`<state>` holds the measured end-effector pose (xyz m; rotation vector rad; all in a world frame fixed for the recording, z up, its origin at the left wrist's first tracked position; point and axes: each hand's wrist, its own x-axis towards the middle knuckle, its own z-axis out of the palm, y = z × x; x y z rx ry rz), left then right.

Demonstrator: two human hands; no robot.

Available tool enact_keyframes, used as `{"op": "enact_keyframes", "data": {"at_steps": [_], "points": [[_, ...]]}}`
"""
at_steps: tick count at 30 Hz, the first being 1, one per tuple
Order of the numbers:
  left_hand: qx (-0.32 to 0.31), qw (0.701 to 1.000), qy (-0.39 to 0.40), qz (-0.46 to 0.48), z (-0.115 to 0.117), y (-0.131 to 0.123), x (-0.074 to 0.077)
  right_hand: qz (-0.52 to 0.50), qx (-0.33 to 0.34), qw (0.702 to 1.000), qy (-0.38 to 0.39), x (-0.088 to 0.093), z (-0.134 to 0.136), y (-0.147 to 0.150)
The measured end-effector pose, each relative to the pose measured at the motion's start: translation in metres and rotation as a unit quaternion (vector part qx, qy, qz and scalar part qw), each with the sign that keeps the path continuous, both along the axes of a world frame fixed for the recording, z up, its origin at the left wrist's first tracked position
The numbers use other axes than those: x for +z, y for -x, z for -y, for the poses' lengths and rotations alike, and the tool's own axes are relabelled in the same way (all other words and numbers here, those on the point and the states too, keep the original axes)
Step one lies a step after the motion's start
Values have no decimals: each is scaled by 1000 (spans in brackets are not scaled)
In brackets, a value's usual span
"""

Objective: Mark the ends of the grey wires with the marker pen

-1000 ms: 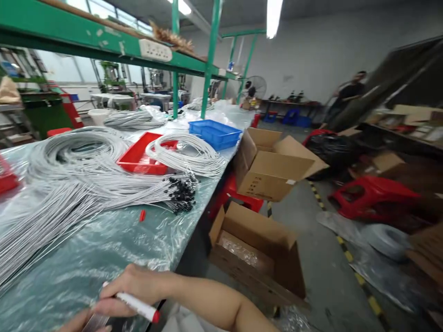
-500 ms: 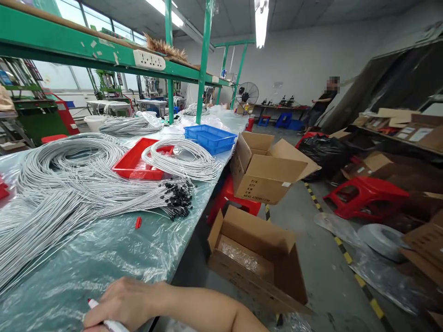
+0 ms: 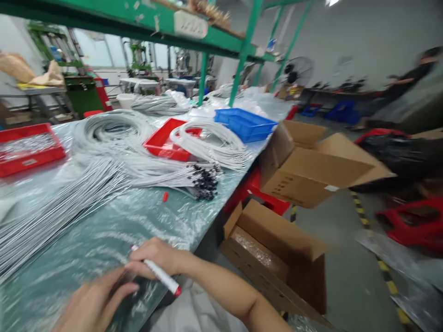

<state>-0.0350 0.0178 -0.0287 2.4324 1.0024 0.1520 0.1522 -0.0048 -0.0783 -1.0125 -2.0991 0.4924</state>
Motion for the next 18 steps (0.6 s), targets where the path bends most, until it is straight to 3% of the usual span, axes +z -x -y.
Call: {"op": "enact_keyframes", "data": {"at_steps": [4, 8, 11, 15, 18], "points": [[9, 997, 46, -60, 18, -15, 26, -31, -14, 998, -44, 2, 7, 2], [15, 998, 36, -44, 22, -15, 27, -79, -9, 997, -22, 1, 10, 3], [-5, 997, 72, -4, 23, -13, 26, -88, -11, 996, 26, 2, 13, 4], [-4, 983, 175, 51, 16, -11, 27, -80, -7, 995, 59, 6, 16, 2], [3, 947, 304, 102, 9, -9, 25, -87, 1, 994, 72, 12, 16, 1]]}}
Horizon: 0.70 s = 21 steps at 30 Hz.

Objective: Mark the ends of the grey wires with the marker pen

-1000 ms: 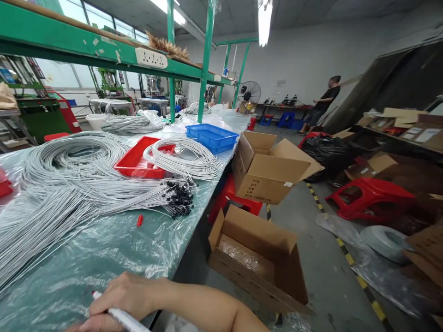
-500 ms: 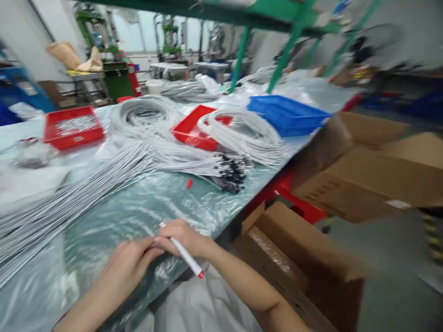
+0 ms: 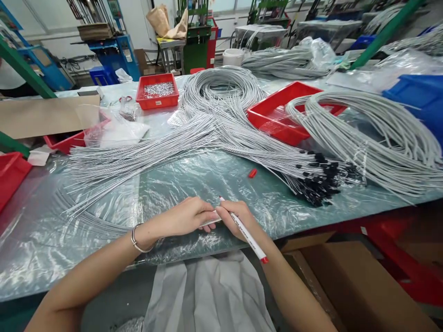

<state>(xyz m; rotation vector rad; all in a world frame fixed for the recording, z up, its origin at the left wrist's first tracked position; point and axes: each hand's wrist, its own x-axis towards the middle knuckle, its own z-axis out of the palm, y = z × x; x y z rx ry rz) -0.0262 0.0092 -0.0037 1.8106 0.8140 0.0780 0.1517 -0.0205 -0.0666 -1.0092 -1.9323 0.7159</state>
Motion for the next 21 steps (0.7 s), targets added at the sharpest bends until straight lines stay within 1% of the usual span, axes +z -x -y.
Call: {"op": "enact_keyframes", "data": {"at_steps": [1, 2, 3, 4, 5, 7, 8, 9, 11, 14, 16, 18, 21], "points": [[5, 999, 33, 15, -1, 1, -1, -6, 2, 1000, 4, 1, 0, 0], [9, 999, 45, 24, 0, 1, -1, -11, 3, 1000, 9, 2, 0, -1], [14, 999, 29, 23, 2, 1, -1, -13, 3, 1000, 12, 3, 0, -1], [17, 1000, -15, 10, 5, 1, -1, -12, 1, 1000, 13, 3, 1, -1], [19, 997, -78, -12, 8, 1, 0, -9, -2, 1000, 11, 3, 1, -1], [18, 976, -206, -63, 16, 0, 1, 2, -11, 1000, 4, 2, 1, 0], [15, 966, -244, -80, 19, 0, 2, 6, -15, 1000, -2, 2, 2, 0], [13, 963, -256, -86, 21, -1, 3, 9, -15, 1000, -8, 2, 2, 0], [2, 971, -228, -73, 20, -2, 4, 13, -10, 1000, -22, 2, 2, 0], [-7, 990, -137, -44, 13, -2, 6, 15, 2, 999, -33, 2, 3, 0], [-4, 995, -89, -35, 9, -2, 6, 16, 5, 1000, -24, 3, 3, 0], [1, 997, -68, -30, 8, -2, 7, 18, 5, 1000, -13, 4, 4, 0], [5, 997, -71, -29, 9, -1, 7, 24, 3, 1000, -15, 6, 3, 1]]}}
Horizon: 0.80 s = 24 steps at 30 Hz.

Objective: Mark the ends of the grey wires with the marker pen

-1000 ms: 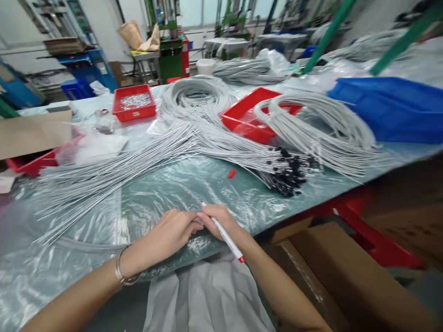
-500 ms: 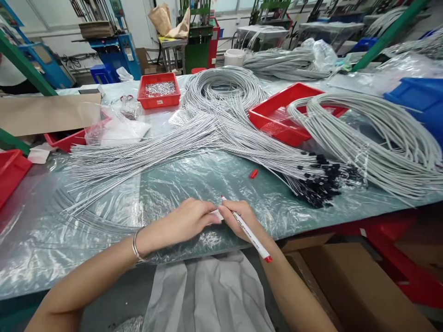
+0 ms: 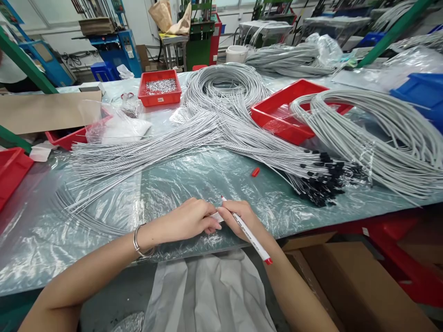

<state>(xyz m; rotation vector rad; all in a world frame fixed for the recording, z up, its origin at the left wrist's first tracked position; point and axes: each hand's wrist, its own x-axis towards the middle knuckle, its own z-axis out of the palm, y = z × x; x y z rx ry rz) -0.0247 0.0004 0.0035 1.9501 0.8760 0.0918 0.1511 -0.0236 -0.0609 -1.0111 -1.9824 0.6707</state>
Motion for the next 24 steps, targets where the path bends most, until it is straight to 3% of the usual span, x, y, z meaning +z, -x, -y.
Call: {"op": "enact_keyframes", "data": {"at_steps": [5, 8, 11, 13, 17, 24], "points": [[2, 1000, 2, -3, -1, -1, -2, -11, -19, 1000, 0, -4, -2, 3], [14, 997, 69, 15, -6, 0, -5, -86, -54, 993, 56, -10, 1, 5], [25, 987, 149, 52, -12, 4, -6, -197, -134, 967, 88, -14, 8, 5], [31, 980, 185, 72, -16, 6, -4, -208, -158, 962, 79, -15, 15, 5], [26, 978, 191, 76, -18, 7, 3, -144, -130, 981, 14, -17, 26, 11], [26, 978, 188, 92, -15, 2, 3, -185, -197, 963, -19, -25, 33, 33]]}}
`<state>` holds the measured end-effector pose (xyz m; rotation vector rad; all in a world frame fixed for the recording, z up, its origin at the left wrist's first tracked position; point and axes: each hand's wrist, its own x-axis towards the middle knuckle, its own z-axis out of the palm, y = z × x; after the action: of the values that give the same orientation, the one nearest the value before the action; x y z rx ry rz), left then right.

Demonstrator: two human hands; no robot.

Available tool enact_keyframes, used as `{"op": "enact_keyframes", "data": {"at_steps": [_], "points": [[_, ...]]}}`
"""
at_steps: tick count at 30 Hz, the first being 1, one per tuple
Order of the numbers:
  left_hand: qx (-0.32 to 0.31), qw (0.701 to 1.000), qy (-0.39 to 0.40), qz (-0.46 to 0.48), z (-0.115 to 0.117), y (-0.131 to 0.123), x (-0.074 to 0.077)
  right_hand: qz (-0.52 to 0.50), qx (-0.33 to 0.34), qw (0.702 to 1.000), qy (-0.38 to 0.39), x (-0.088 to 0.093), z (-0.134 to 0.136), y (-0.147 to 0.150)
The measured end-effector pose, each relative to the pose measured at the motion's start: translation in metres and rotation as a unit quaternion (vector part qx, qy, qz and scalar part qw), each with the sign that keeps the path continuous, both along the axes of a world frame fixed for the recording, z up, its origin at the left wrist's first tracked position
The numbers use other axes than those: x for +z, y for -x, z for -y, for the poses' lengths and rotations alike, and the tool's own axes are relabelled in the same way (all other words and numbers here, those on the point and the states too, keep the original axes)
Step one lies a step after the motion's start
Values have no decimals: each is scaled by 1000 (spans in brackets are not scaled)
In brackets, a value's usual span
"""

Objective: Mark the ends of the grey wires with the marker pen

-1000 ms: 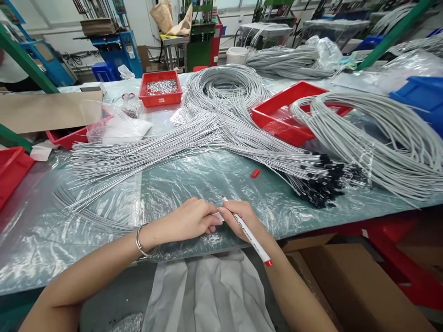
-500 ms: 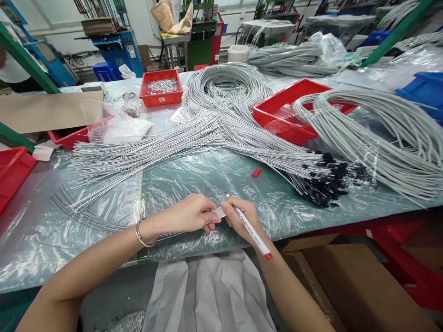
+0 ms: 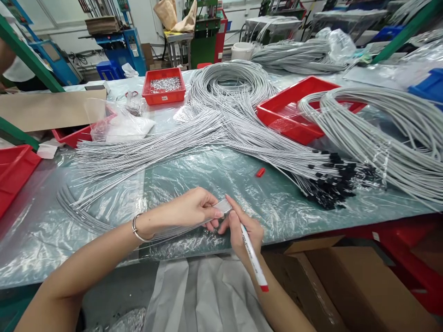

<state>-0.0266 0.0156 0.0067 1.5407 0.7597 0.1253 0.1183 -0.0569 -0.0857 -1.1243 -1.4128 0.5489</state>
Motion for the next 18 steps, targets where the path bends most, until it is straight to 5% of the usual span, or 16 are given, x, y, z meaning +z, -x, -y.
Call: {"op": "enact_keyframes", "data": {"at_steps": [18], "points": [[-7, 999, 34, 0, 0, -2, -11, 72, -39, 993, -85, -5, 7, 3]]}}
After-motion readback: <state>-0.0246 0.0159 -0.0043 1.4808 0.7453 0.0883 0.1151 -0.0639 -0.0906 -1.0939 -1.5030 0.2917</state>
